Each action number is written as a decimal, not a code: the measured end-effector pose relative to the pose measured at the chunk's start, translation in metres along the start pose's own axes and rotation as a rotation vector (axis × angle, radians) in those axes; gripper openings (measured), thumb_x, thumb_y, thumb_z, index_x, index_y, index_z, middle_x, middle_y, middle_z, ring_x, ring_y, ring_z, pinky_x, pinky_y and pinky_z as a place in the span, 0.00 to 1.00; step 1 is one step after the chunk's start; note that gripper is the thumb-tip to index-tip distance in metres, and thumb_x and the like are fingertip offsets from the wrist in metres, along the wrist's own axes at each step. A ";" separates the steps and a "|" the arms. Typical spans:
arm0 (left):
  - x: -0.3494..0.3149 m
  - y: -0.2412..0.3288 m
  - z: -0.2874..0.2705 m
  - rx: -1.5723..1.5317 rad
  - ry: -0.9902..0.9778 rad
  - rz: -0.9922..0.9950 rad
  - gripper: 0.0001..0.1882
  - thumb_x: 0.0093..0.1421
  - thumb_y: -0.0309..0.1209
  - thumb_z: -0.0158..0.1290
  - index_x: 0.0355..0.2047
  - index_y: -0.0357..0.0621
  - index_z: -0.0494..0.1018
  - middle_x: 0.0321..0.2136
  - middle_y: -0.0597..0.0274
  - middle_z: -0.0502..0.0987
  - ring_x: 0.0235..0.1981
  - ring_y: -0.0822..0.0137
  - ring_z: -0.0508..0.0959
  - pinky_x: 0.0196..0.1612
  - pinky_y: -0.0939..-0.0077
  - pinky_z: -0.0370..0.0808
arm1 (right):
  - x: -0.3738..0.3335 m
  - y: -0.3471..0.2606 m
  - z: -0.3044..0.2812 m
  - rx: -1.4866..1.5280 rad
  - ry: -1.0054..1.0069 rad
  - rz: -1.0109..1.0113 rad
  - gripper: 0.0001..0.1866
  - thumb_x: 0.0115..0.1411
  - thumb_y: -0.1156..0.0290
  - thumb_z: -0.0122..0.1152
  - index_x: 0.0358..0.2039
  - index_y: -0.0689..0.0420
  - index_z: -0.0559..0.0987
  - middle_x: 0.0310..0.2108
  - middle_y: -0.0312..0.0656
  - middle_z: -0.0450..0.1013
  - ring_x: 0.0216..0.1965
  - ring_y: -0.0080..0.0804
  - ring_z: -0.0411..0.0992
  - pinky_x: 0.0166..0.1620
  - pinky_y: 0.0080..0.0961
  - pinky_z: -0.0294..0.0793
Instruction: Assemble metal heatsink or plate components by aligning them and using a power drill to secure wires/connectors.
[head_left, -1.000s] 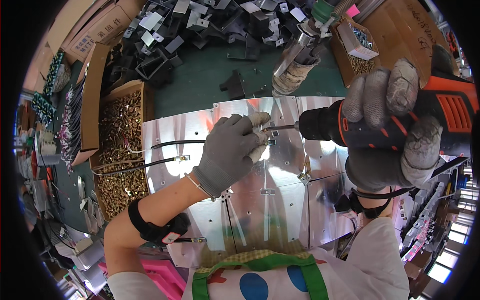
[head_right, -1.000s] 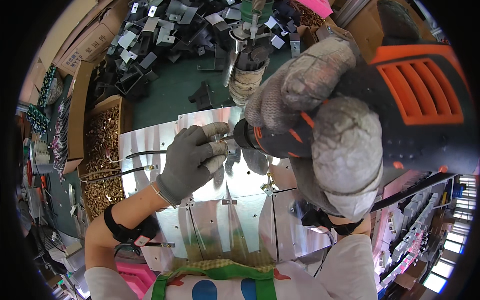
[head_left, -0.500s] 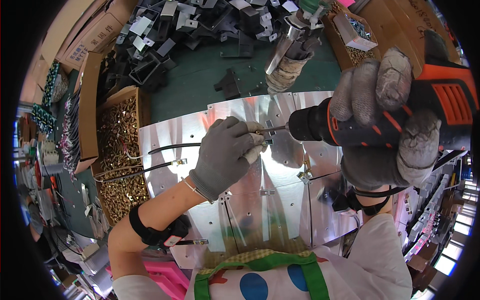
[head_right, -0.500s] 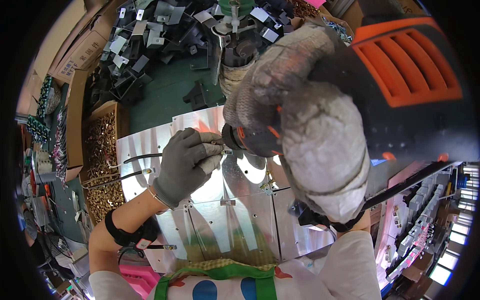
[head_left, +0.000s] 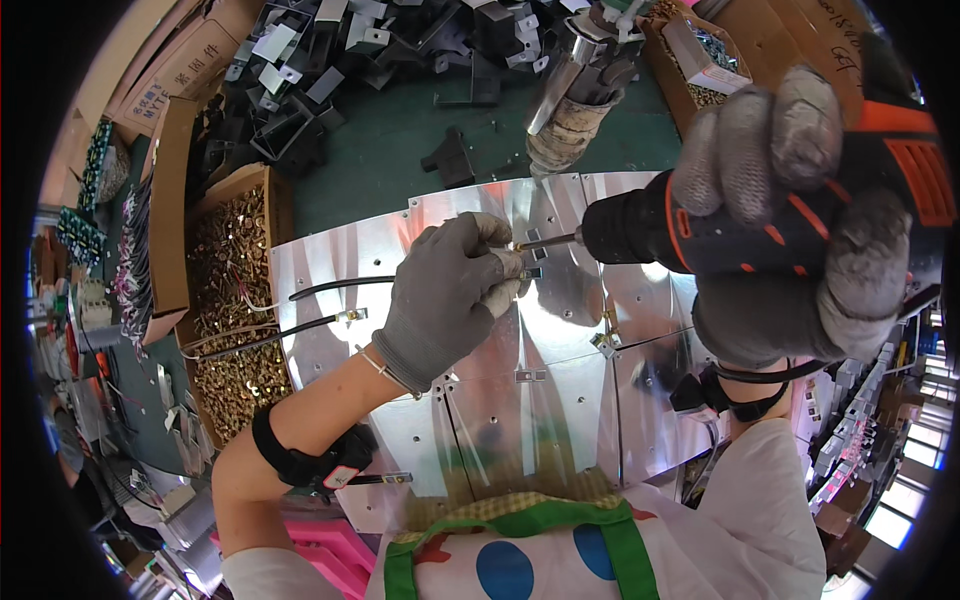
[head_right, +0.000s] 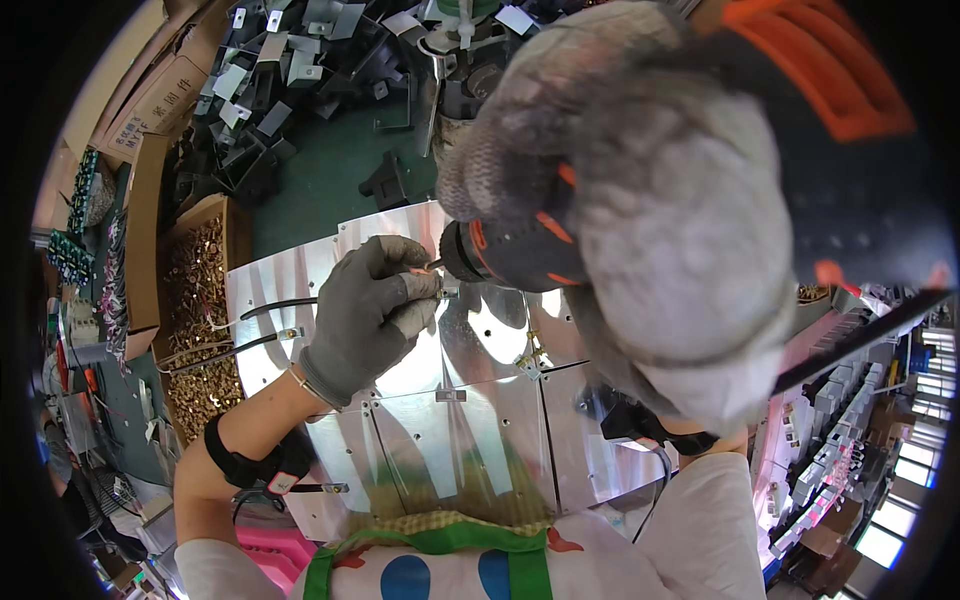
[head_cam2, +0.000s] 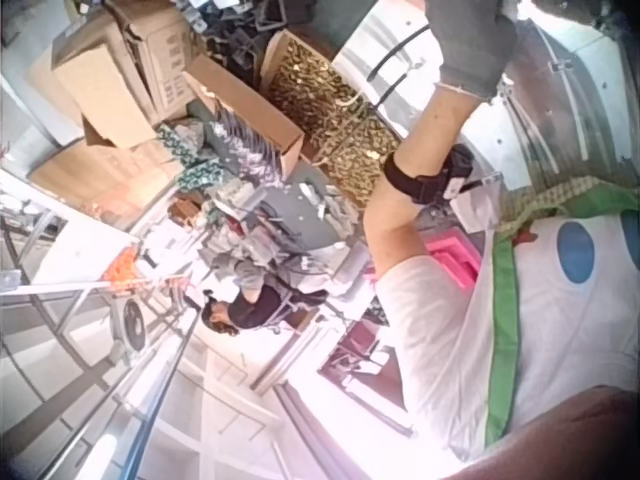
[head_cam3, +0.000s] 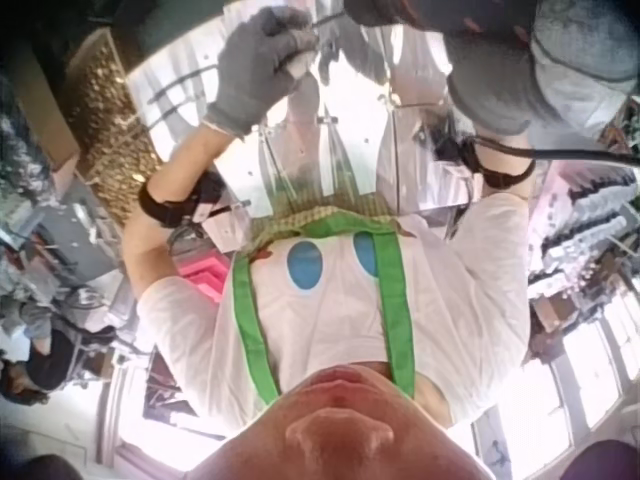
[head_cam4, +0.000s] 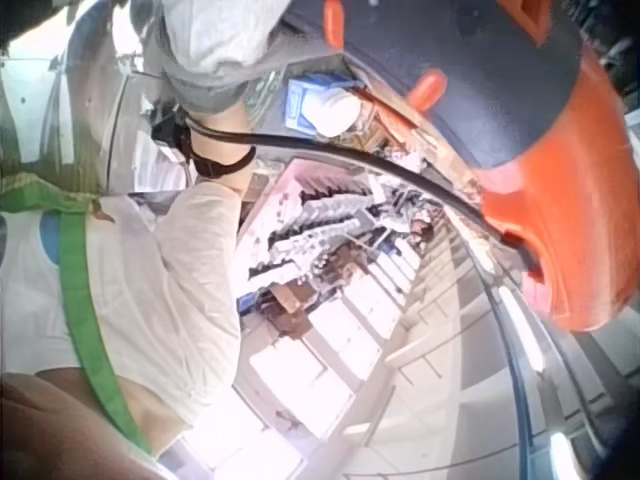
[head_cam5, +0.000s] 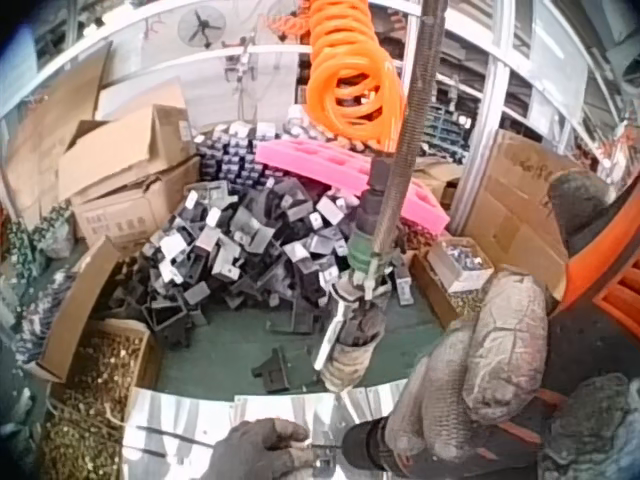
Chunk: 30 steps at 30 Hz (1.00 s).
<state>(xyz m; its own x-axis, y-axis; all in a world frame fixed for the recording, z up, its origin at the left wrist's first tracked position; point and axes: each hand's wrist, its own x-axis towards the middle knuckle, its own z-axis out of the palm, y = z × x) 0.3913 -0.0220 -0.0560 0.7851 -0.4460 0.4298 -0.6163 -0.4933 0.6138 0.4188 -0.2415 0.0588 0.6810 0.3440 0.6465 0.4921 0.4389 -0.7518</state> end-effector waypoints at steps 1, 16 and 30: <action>-0.001 0.000 0.000 -0.003 0.003 -0.006 0.09 0.44 0.26 0.61 0.28 0.44 0.77 0.32 0.62 0.76 0.29 0.59 0.75 0.33 0.67 0.72 | 0.000 -0.005 0.000 -0.004 -0.016 0.011 0.20 0.60 0.55 0.54 0.44 0.58 0.70 0.38 0.34 0.62 0.34 0.27 0.64 0.34 0.28 0.68; -0.005 -0.002 0.000 0.030 0.002 -0.040 0.09 0.44 0.27 0.60 0.29 0.45 0.77 0.31 0.63 0.74 0.31 0.58 0.75 0.35 0.65 0.72 | -0.003 0.004 0.034 -0.145 -0.005 0.143 0.18 0.60 0.57 0.54 0.41 0.59 0.69 0.35 0.36 0.63 0.33 0.29 0.65 0.34 0.28 0.68; -0.009 -0.001 0.005 0.008 -0.012 -0.100 0.07 0.45 0.26 0.59 0.26 0.41 0.75 0.28 0.62 0.73 0.32 0.59 0.75 0.36 0.65 0.72 | 0.003 0.016 0.049 -0.177 -0.004 0.237 0.16 0.60 0.59 0.53 0.39 0.59 0.69 0.32 0.38 0.64 0.31 0.31 0.65 0.34 0.29 0.68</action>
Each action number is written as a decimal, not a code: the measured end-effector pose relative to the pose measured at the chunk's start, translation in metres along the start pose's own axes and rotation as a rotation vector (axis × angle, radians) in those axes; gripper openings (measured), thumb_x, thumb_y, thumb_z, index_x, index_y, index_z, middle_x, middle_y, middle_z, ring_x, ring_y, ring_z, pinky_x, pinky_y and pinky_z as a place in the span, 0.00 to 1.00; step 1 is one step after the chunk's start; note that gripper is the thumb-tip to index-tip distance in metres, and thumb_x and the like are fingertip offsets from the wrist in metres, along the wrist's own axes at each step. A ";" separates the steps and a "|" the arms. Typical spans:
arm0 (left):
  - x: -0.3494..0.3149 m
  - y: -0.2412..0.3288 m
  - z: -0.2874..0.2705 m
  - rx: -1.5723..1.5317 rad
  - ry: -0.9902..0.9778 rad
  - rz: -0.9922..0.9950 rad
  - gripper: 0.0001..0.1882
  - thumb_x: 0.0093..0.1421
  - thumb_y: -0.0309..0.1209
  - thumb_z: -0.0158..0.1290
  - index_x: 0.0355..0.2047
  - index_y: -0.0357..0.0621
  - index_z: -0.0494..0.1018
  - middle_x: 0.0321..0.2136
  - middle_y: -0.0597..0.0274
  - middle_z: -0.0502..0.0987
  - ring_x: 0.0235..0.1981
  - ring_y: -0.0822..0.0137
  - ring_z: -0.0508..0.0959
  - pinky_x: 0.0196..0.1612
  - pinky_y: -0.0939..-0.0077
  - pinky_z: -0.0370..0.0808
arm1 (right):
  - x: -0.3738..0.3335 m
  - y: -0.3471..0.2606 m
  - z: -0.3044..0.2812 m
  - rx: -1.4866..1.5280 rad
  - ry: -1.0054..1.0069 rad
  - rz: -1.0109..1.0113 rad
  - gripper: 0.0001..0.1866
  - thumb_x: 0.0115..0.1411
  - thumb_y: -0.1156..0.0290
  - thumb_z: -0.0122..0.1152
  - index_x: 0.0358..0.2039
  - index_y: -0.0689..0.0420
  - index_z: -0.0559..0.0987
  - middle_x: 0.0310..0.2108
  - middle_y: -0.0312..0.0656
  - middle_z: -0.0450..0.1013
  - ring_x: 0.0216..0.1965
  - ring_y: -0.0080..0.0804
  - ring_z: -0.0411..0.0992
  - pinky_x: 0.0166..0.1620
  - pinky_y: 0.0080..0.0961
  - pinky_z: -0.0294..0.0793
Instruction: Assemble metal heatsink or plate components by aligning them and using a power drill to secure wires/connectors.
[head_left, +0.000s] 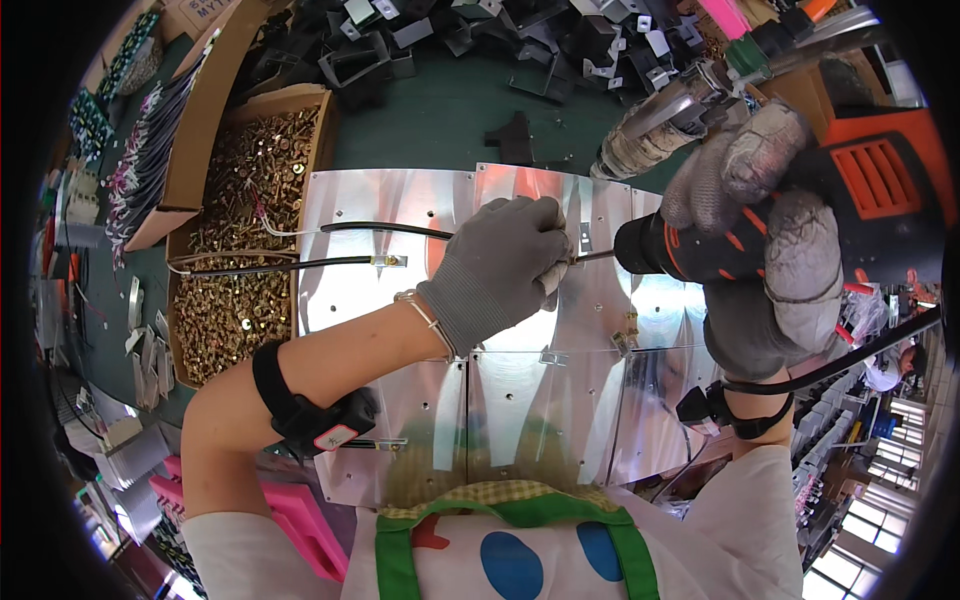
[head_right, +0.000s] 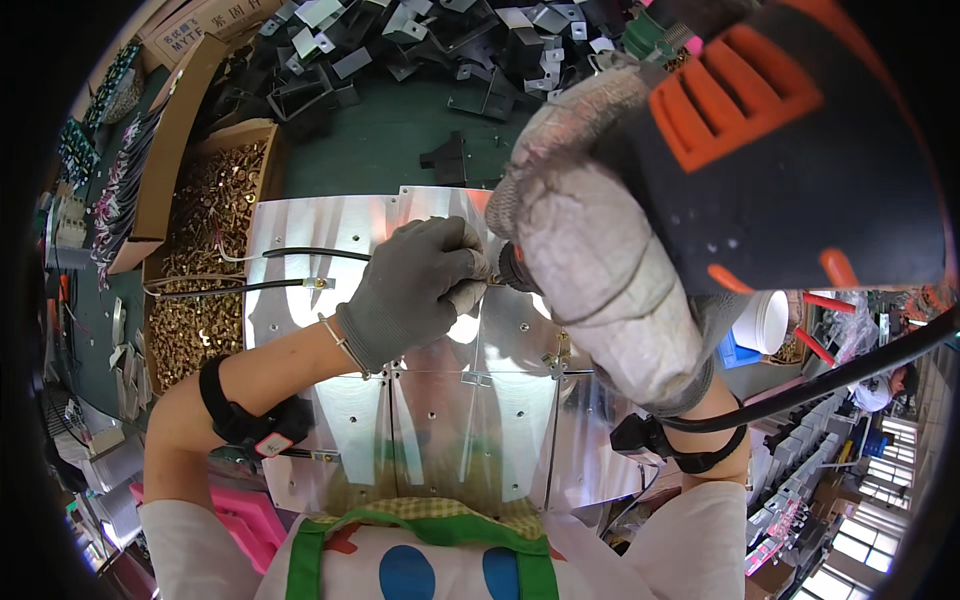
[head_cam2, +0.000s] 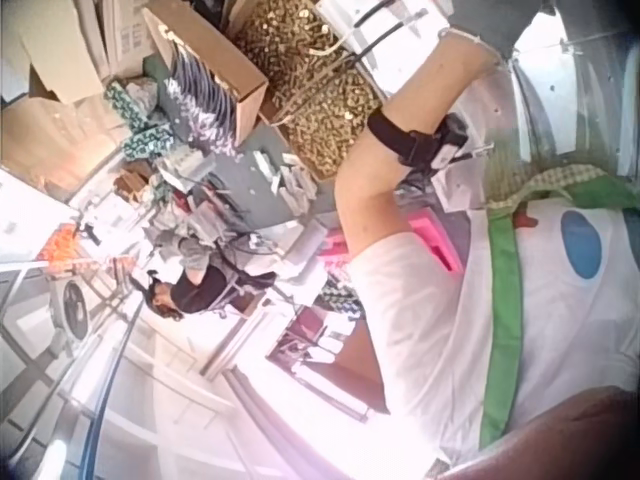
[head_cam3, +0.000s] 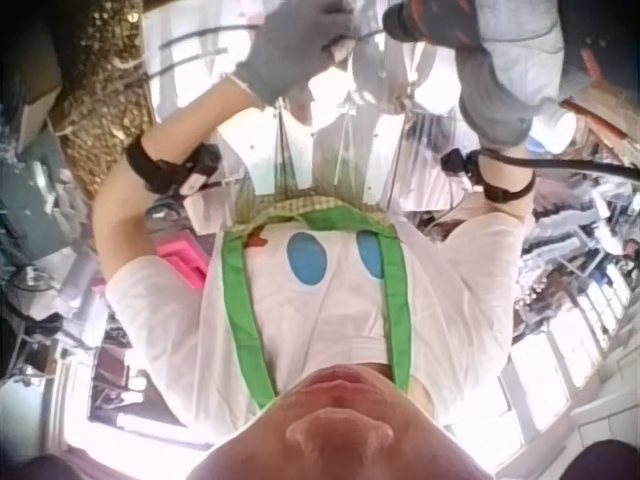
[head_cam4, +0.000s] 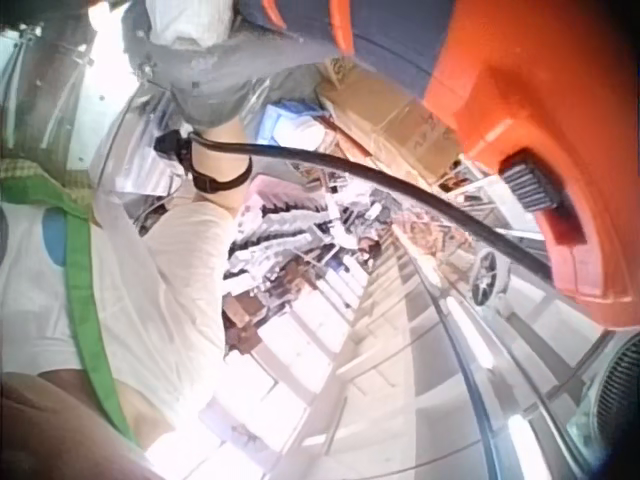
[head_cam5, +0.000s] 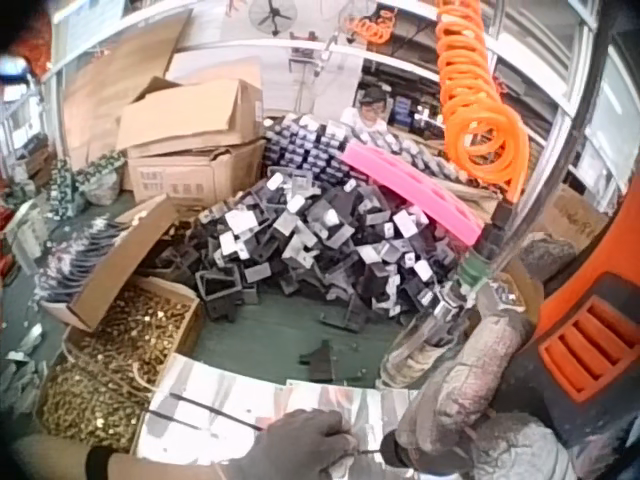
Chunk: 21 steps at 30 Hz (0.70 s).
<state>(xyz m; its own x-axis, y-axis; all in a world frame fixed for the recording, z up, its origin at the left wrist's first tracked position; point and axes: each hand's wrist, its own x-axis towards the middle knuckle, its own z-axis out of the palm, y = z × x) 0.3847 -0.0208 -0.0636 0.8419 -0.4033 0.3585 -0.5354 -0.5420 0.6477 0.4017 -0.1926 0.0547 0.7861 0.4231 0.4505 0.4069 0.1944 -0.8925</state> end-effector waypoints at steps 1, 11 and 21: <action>0.000 0.000 0.000 0.011 0.013 -0.009 0.07 0.45 0.26 0.59 0.26 0.41 0.75 0.28 0.62 0.73 0.32 0.59 0.75 0.36 0.65 0.72 | 0.000 0.000 0.001 -0.002 0.000 0.006 0.15 0.60 0.59 0.53 0.39 0.59 0.69 0.32 0.38 0.64 0.31 0.31 0.66 0.34 0.29 0.68; 0.000 0.000 -0.001 -0.010 0.004 0.016 0.06 0.46 0.27 0.59 0.25 0.41 0.75 0.28 0.62 0.72 0.33 0.60 0.75 0.36 0.65 0.73 | 0.000 0.002 0.007 -0.020 0.029 0.046 0.14 0.61 0.61 0.52 0.38 0.59 0.68 0.30 0.40 0.65 0.30 0.33 0.66 0.34 0.30 0.68; -0.001 -0.001 0.000 0.006 0.016 0.019 0.06 0.46 0.27 0.59 0.26 0.41 0.76 0.27 0.62 0.72 0.32 0.60 0.75 0.35 0.65 0.73 | 0.000 0.003 0.010 -0.029 0.056 0.065 0.12 0.61 0.62 0.52 0.36 0.59 0.68 0.28 0.41 0.65 0.29 0.34 0.67 0.34 0.31 0.69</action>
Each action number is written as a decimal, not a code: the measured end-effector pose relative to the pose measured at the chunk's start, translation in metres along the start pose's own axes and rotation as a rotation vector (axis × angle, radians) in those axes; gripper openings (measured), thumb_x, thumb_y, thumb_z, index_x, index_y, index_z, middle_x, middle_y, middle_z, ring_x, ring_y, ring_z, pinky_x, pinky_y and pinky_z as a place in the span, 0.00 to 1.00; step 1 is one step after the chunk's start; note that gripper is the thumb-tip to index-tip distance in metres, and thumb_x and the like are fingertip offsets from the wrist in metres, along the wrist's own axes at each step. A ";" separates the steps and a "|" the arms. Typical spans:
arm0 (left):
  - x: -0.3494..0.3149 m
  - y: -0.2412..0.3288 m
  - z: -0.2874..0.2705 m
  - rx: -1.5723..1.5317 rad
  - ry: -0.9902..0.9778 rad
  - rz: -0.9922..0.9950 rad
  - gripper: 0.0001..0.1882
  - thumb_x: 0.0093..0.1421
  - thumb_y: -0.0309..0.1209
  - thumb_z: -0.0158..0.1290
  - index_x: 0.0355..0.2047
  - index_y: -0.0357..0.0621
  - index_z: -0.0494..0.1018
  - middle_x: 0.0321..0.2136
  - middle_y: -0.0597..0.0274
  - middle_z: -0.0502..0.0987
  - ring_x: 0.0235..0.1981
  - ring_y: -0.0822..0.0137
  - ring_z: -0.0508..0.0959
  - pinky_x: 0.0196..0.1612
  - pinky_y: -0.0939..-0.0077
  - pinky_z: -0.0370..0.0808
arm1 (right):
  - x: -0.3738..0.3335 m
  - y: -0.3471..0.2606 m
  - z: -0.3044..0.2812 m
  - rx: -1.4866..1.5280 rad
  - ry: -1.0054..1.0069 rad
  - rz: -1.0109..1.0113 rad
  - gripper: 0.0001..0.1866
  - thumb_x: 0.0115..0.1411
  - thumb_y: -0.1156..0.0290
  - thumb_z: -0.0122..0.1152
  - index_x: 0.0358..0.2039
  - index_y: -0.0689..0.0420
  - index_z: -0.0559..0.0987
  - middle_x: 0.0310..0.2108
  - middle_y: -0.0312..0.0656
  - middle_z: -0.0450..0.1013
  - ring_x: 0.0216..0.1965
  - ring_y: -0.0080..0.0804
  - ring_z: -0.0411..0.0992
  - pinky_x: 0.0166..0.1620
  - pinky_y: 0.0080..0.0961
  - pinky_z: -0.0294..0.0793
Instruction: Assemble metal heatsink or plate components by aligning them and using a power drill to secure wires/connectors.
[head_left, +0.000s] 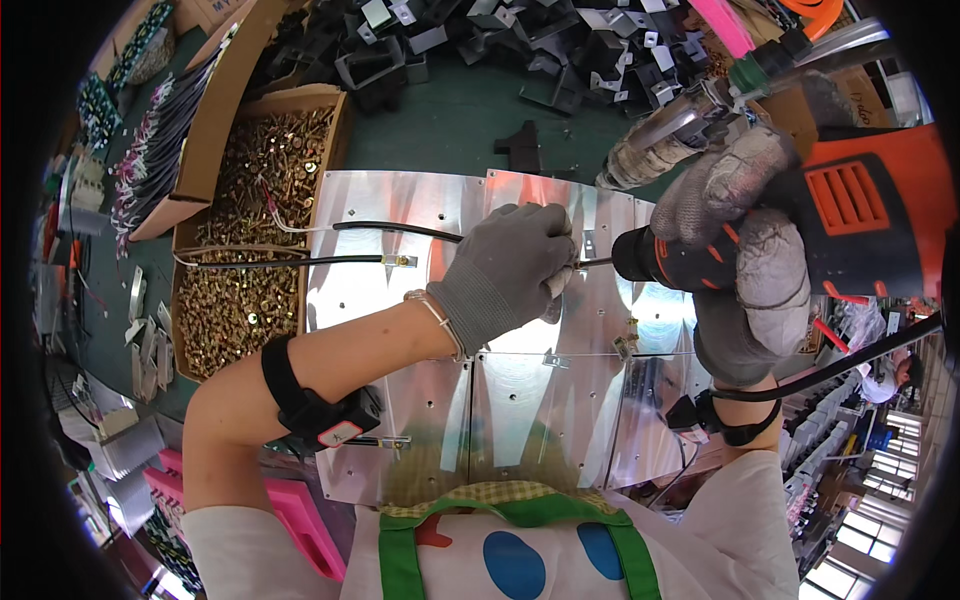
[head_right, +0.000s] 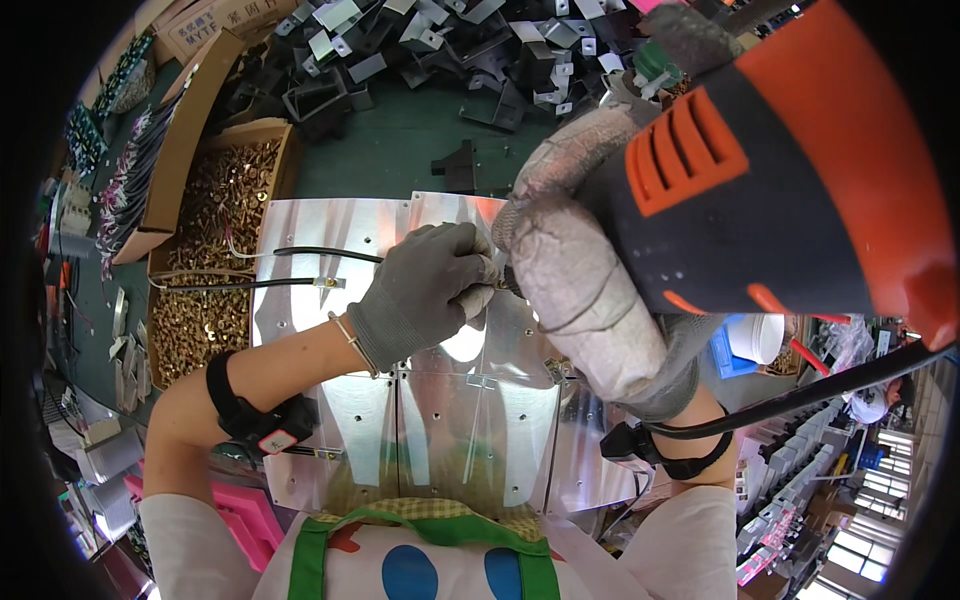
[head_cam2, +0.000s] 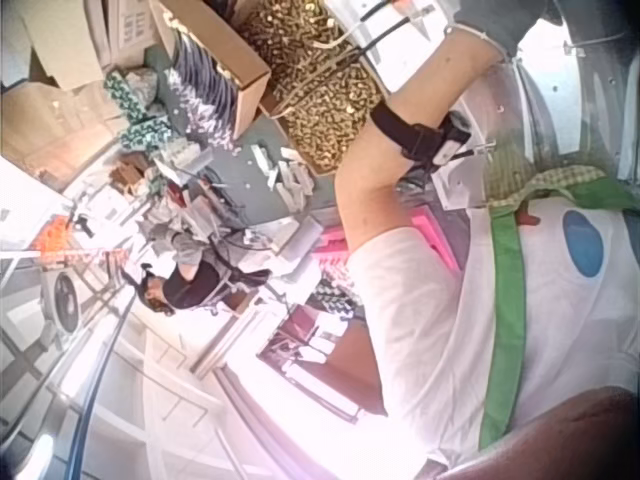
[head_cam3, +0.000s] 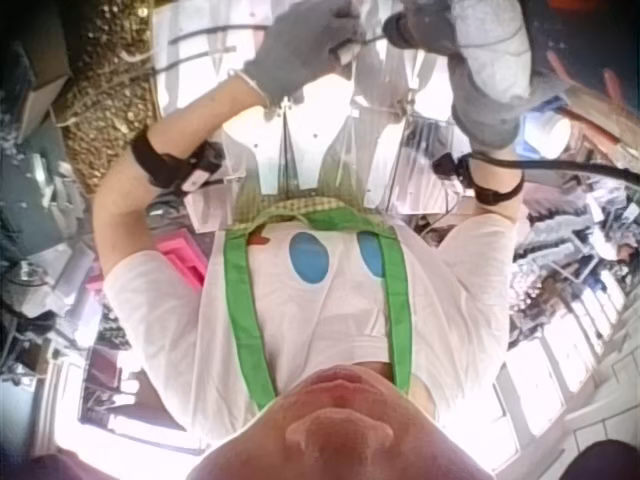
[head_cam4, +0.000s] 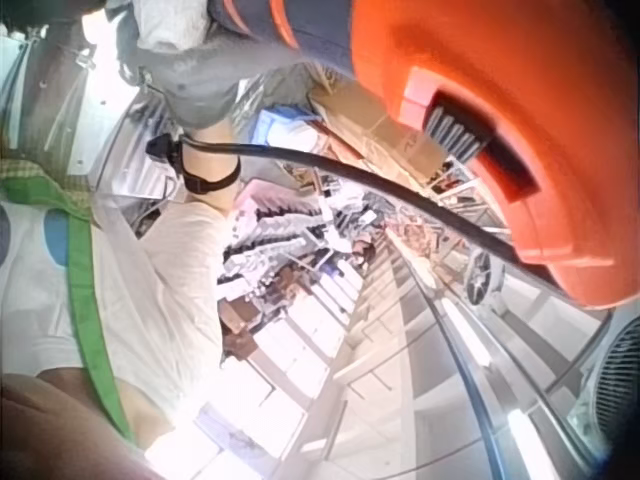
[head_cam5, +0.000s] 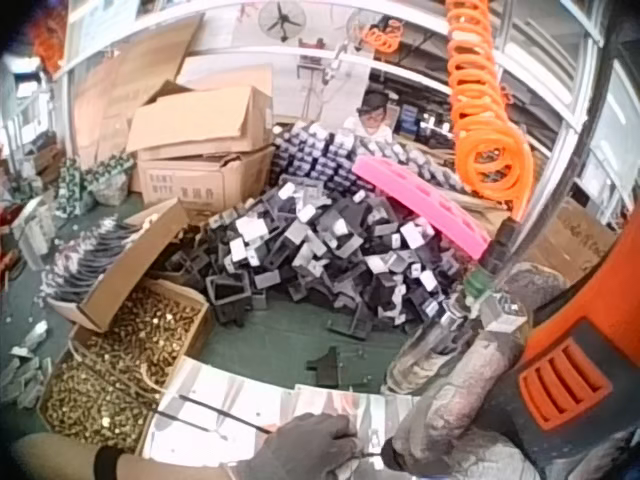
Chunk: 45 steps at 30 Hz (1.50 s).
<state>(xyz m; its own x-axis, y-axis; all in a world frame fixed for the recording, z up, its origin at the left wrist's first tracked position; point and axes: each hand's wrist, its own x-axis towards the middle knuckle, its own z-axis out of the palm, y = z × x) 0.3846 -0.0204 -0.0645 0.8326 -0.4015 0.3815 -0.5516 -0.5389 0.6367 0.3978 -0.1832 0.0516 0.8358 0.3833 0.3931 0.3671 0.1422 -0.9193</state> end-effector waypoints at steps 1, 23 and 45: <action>0.000 0.000 0.000 0.001 0.000 0.003 0.06 0.46 0.27 0.59 0.26 0.41 0.76 0.27 0.62 0.72 0.32 0.60 0.75 0.35 0.65 0.73 | -0.001 0.000 0.000 -0.003 0.001 0.001 0.12 0.61 0.63 0.52 0.36 0.59 0.68 0.28 0.42 0.65 0.29 0.34 0.67 0.34 0.31 0.69; -0.001 0.000 -0.001 0.028 -0.013 0.024 0.06 0.47 0.29 0.58 0.26 0.43 0.75 0.29 0.62 0.71 0.32 0.59 0.74 0.36 0.65 0.72 | 0.002 -0.007 -0.007 -0.166 -0.040 0.033 0.09 0.62 0.66 0.50 0.36 0.59 0.67 0.26 0.43 0.66 0.27 0.32 0.67 0.34 0.31 0.68; -0.001 0.004 -0.040 0.291 -0.190 0.075 0.08 0.48 0.29 0.56 0.29 0.43 0.72 0.35 0.59 0.71 0.38 0.58 0.71 0.42 0.64 0.68 | 0.008 -0.039 -0.032 0.197 -0.048 -0.214 0.15 0.58 0.62 0.56 0.33 0.61 0.67 0.29 0.36 0.62 0.26 0.24 0.62 0.27 0.22 0.64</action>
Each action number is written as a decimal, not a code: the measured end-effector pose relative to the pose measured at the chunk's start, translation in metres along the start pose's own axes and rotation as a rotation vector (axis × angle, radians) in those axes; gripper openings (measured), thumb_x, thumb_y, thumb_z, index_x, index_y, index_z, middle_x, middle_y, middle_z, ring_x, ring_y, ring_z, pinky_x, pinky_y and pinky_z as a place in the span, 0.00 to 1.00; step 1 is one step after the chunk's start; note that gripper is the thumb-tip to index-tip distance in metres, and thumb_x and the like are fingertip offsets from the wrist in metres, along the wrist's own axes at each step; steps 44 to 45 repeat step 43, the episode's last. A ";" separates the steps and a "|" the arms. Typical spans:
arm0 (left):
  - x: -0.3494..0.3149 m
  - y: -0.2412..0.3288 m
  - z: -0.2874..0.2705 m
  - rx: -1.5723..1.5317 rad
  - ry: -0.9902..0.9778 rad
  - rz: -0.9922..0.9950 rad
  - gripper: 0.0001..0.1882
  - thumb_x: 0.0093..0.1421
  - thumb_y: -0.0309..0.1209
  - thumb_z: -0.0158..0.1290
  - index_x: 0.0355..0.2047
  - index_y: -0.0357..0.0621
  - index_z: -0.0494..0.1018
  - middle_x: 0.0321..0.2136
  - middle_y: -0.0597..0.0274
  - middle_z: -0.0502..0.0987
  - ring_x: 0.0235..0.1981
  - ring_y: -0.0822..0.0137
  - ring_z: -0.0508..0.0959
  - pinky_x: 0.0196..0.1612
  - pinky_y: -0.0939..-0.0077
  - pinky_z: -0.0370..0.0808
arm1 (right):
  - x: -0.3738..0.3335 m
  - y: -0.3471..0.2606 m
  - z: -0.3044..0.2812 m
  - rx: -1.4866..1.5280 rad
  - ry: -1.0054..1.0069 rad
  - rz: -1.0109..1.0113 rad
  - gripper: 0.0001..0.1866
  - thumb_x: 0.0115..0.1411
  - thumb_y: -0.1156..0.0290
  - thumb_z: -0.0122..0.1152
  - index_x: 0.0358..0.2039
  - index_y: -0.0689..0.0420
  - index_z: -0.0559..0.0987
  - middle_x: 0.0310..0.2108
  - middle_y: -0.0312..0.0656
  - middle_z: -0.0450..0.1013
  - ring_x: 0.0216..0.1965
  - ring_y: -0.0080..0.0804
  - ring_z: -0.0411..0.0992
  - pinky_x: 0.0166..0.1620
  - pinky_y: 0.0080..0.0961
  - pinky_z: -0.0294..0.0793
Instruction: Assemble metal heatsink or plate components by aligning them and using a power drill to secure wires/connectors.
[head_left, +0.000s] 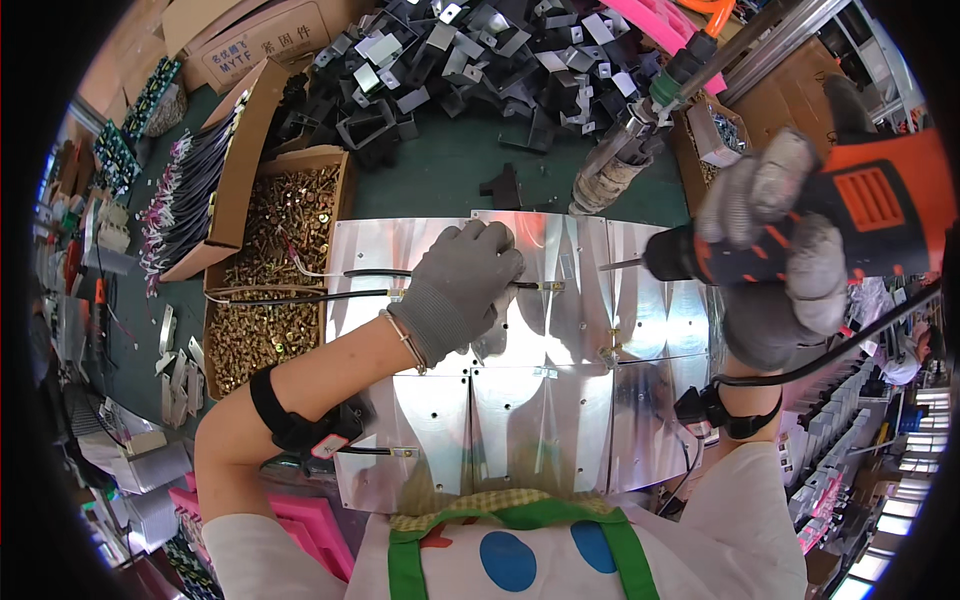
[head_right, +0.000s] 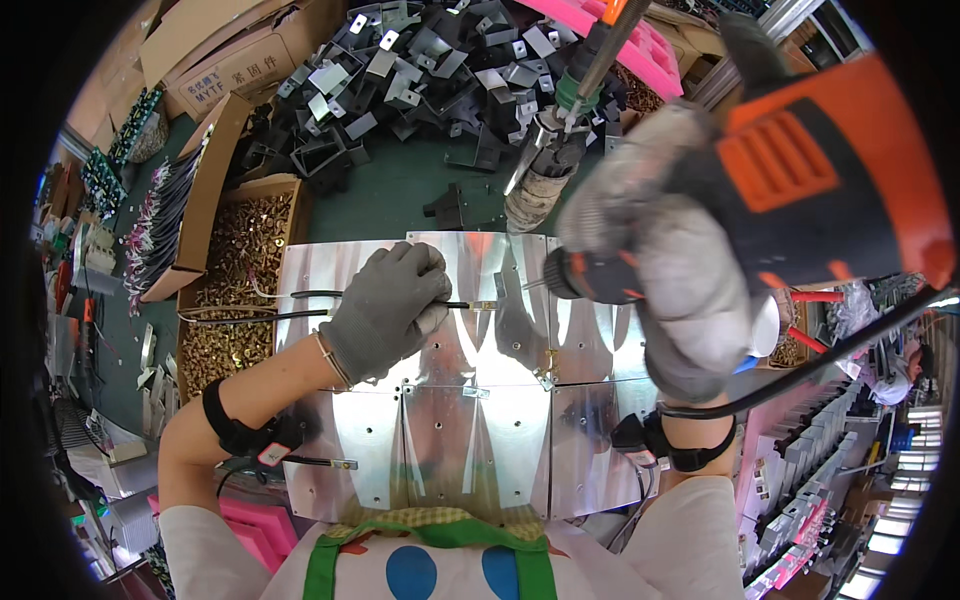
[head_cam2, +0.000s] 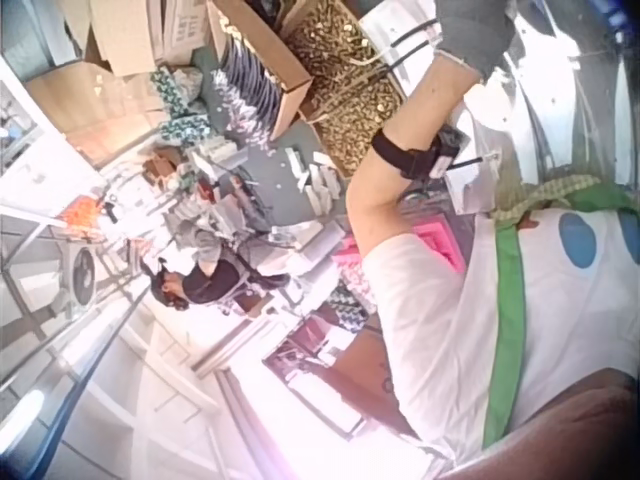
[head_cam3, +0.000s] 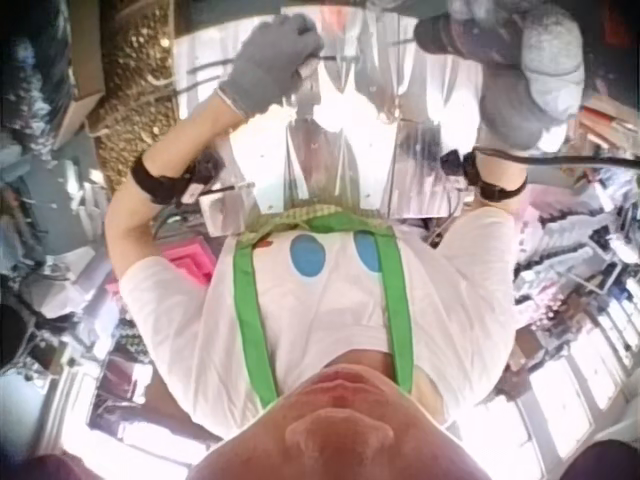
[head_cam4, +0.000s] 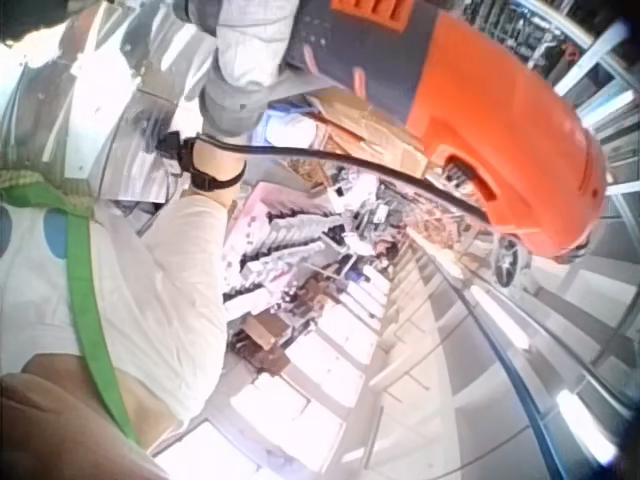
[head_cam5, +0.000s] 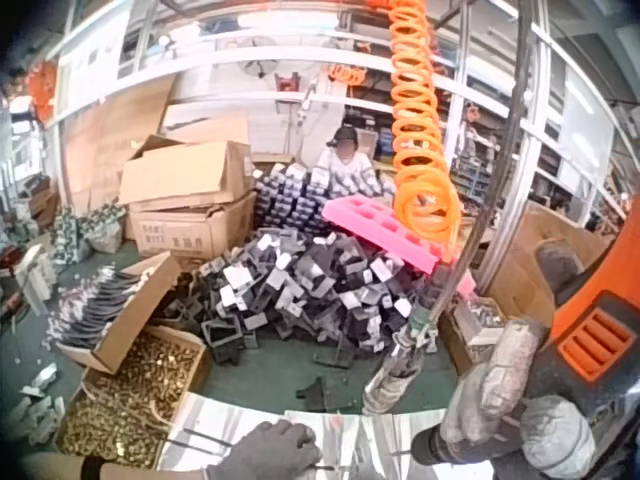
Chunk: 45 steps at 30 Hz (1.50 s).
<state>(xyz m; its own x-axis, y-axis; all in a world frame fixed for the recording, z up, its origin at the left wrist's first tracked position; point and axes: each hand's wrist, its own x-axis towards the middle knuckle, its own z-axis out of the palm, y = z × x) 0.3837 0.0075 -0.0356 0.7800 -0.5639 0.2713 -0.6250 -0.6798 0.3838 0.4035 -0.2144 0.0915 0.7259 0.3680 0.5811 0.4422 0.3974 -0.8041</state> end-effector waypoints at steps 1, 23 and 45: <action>0.000 0.000 -0.002 0.045 -0.017 0.012 0.08 0.47 0.28 0.56 0.29 0.42 0.72 0.35 0.58 0.70 0.37 0.58 0.71 0.42 0.64 0.68 | -0.007 -0.014 -0.009 -0.075 0.041 0.022 0.15 0.58 0.61 0.56 0.33 0.61 0.67 0.30 0.36 0.62 0.25 0.24 0.62 0.27 0.22 0.64; -0.146 -0.179 -0.211 0.615 -0.040 -0.813 0.09 0.49 0.33 0.52 0.31 0.47 0.77 0.34 0.55 0.75 0.38 0.53 0.77 0.44 0.59 0.73 | -0.240 -0.004 -0.181 -1.845 0.130 0.588 0.34 0.55 0.70 0.61 0.61 0.59 0.60 0.54 0.55 0.66 0.50 0.50 0.70 0.52 0.38 0.68; -0.158 -0.176 -0.241 0.469 0.154 -0.537 0.11 0.55 0.31 0.51 0.40 0.45 0.71 0.43 0.51 0.75 0.44 0.50 0.75 0.46 0.61 0.71 | -0.190 -0.031 -0.142 -1.682 0.193 0.528 0.31 0.56 0.71 0.56 0.61 0.56 0.62 0.55 0.46 0.67 0.45 0.35 0.69 0.49 0.28 0.69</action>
